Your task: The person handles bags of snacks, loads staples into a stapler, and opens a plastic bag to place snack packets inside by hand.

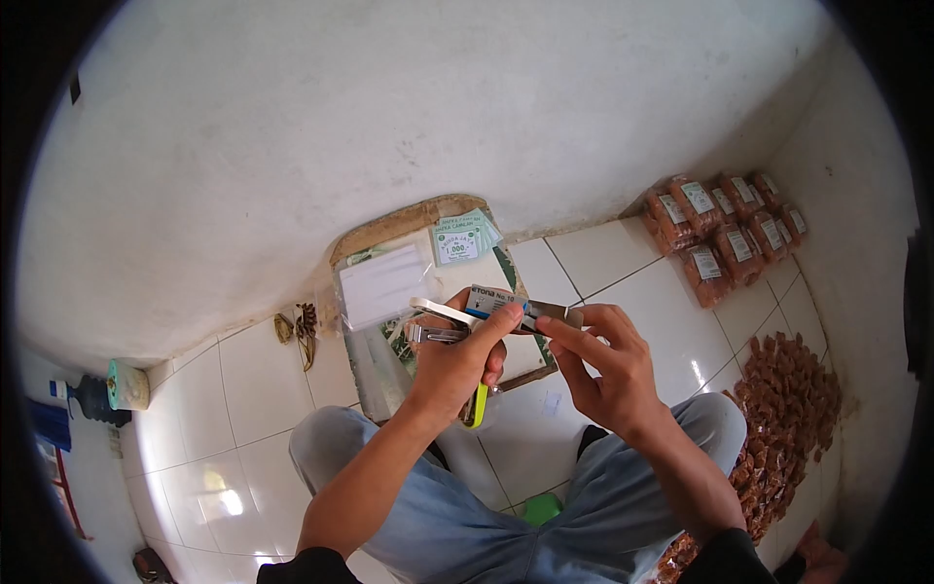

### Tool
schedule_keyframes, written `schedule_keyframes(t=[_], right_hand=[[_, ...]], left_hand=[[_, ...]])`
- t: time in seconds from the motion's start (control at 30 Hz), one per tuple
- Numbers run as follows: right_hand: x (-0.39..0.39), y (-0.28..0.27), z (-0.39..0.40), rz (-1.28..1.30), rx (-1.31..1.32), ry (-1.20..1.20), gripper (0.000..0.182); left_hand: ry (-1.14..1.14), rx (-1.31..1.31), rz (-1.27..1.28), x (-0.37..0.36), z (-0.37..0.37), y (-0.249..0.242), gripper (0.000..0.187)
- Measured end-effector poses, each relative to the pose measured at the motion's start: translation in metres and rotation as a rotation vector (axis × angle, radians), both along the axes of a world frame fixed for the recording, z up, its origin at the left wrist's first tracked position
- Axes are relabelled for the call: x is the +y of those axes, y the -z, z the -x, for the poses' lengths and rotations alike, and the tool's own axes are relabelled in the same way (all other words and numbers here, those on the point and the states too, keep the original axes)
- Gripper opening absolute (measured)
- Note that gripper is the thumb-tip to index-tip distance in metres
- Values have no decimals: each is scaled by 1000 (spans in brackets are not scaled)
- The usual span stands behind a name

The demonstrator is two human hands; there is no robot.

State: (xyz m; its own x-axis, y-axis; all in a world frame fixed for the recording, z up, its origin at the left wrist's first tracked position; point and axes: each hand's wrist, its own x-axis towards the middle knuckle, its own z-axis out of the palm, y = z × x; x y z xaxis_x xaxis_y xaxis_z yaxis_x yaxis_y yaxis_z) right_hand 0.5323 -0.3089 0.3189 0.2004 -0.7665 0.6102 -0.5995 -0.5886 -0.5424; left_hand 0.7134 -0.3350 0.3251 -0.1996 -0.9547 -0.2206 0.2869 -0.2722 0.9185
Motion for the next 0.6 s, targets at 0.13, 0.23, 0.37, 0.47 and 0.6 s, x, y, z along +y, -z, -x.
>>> schedule_keyframes(t=[0.13,0.23,0.37,0.47,0.6], right_hand=[[-3,1,6,116,108,52,30],[0,0,4,36,2,41,30],[2,-1,3,-89,-94,37,25],[-1,-2,4,-136,-215,-15,20],[-1,-2,10,-318,-327,-54,18]], left_hand=[[12,-10,2,0,-3,0,23],[6,-4,5,0,-2,-1,23],[-9,-10,23,0,-1,-1,23],[-2,-22,19,0,0,-1,23],[13,-33,26,0,0,-1,22]])
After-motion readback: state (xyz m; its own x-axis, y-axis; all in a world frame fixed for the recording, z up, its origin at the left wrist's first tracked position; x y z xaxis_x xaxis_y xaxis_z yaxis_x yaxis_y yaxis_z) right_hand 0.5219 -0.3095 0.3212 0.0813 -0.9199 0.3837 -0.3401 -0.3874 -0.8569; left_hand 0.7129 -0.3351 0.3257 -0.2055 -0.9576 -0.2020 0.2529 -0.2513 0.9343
